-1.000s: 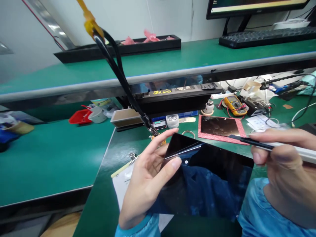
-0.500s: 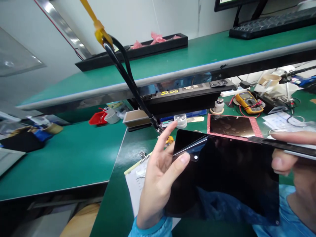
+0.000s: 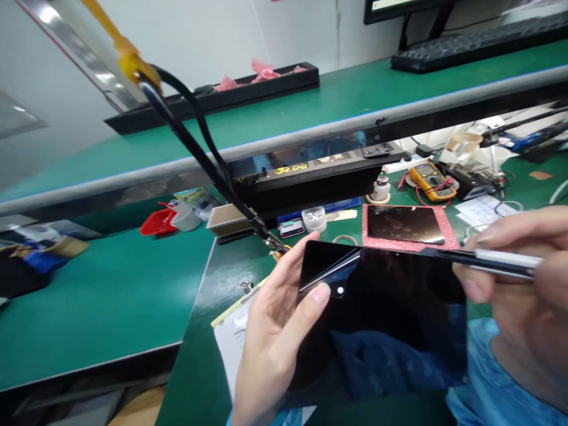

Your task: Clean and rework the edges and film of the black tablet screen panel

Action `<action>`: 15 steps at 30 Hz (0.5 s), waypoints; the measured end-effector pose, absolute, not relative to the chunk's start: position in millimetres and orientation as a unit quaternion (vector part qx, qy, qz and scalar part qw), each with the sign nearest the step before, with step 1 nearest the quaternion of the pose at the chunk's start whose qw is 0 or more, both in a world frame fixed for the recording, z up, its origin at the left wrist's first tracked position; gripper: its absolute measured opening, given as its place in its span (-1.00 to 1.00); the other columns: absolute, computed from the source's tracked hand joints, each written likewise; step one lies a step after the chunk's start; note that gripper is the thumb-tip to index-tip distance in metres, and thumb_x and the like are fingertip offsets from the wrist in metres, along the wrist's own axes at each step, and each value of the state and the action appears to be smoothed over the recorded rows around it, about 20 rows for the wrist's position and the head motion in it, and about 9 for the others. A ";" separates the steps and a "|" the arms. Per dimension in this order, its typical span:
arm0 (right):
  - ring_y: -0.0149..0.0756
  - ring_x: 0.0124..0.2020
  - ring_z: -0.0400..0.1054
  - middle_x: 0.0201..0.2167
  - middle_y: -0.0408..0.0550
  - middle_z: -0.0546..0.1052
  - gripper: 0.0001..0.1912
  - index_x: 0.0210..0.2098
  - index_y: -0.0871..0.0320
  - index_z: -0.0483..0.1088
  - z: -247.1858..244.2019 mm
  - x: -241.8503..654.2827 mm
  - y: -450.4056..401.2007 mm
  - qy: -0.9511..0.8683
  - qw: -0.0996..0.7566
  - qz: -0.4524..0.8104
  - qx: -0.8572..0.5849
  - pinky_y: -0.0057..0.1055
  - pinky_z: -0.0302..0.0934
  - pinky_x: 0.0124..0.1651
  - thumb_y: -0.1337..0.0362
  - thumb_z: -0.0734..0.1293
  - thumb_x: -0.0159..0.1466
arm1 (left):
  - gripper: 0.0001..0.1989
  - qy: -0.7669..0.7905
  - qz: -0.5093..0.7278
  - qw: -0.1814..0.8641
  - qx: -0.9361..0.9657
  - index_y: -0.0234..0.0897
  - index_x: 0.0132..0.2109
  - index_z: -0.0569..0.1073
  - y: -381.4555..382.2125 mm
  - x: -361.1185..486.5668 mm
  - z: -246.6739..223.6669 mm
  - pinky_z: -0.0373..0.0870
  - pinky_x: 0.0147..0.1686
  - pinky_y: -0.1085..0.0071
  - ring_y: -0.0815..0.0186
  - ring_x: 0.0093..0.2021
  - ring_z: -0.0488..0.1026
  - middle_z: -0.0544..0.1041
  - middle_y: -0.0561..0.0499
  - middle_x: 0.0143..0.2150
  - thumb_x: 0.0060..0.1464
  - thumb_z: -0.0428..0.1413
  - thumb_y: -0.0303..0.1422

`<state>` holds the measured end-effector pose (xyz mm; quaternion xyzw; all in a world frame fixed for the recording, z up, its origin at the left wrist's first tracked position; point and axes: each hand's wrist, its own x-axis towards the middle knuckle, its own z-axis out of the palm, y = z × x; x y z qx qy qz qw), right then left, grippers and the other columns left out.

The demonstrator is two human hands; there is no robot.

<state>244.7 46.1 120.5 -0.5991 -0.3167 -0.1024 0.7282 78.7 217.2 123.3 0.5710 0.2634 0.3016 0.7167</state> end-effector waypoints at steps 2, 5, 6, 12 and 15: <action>-0.24 -0.58 0.49 -0.54 -0.11 0.60 -0.66 -0.17 -0.01 0.82 126.6 244.0 47.7 -0.354 0.721 -0.071 -0.591 -0.35 0.44 -0.54 -0.13 0.68 0.52 | -0.59 0.271 0.313 0.704 0.577 0.17 0.27 0.87 212.7 79.0 123.3 0.66 0.47 0.35 0.04 0.62 0.62 0.78 0.11 0.50 0.33 0.61 -0.21; -0.19 -0.50 0.63 -0.46 -0.11 0.69 -0.86 -0.17 -0.08 0.82 133.0 244.6 47.8 -0.388 0.690 -0.059 -0.608 -0.39 0.55 -0.48 0.06 0.68 0.52 | -0.60 0.273 0.317 0.689 0.592 0.19 0.27 0.86 207.9 80.0 121.2 0.68 0.47 0.28 -0.01 0.64 0.58 0.79 0.11 0.48 0.34 0.61 -0.21; -0.19 -0.49 0.66 -0.43 -0.12 0.73 -0.92 -0.17 -0.10 0.82 134.9 244.6 48.3 -0.400 0.679 -0.063 -0.612 -0.42 0.56 -0.47 0.14 0.69 0.48 | -0.61 0.271 0.315 0.689 0.594 0.20 0.26 0.87 207.3 80.3 120.7 0.67 0.49 0.27 -0.01 0.64 0.58 0.79 0.11 0.48 0.34 0.61 -0.21; -0.17 -0.30 0.80 -0.19 -0.14 0.85 -0.64 0.01 -0.13 0.83 131.9 236.2 58.5 -0.464 0.665 0.030 -0.585 -0.40 0.76 -0.22 0.45 0.75 0.35 | -0.62 0.233 0.270 0.715 0.601 0.24 0.25 0.87 213.0 78.8 122.5 0.71 0.48 0.15 -0.11 0.59 0.65 0.78 0.10 0.48 0.34 0.61 -0.15; -0.21 -0.27 0.78 -0.16 -0.16 0.82 -0.78 0.03 -0.13 0.79 118.4 226.5 63.8 -0.418 0.692 -0.023 -0.588 -0.41 0.73 -0.22 0.30 0.72 0.47 | -0.62 0.223 0.254 0.722 0.604 0.23 0.22 0.89 214.9 77.3 124.7 0.70 0.49 0.16 -0.11 0.56 0.68 0.81 0.08 0.44 0.29 0.64 -0.15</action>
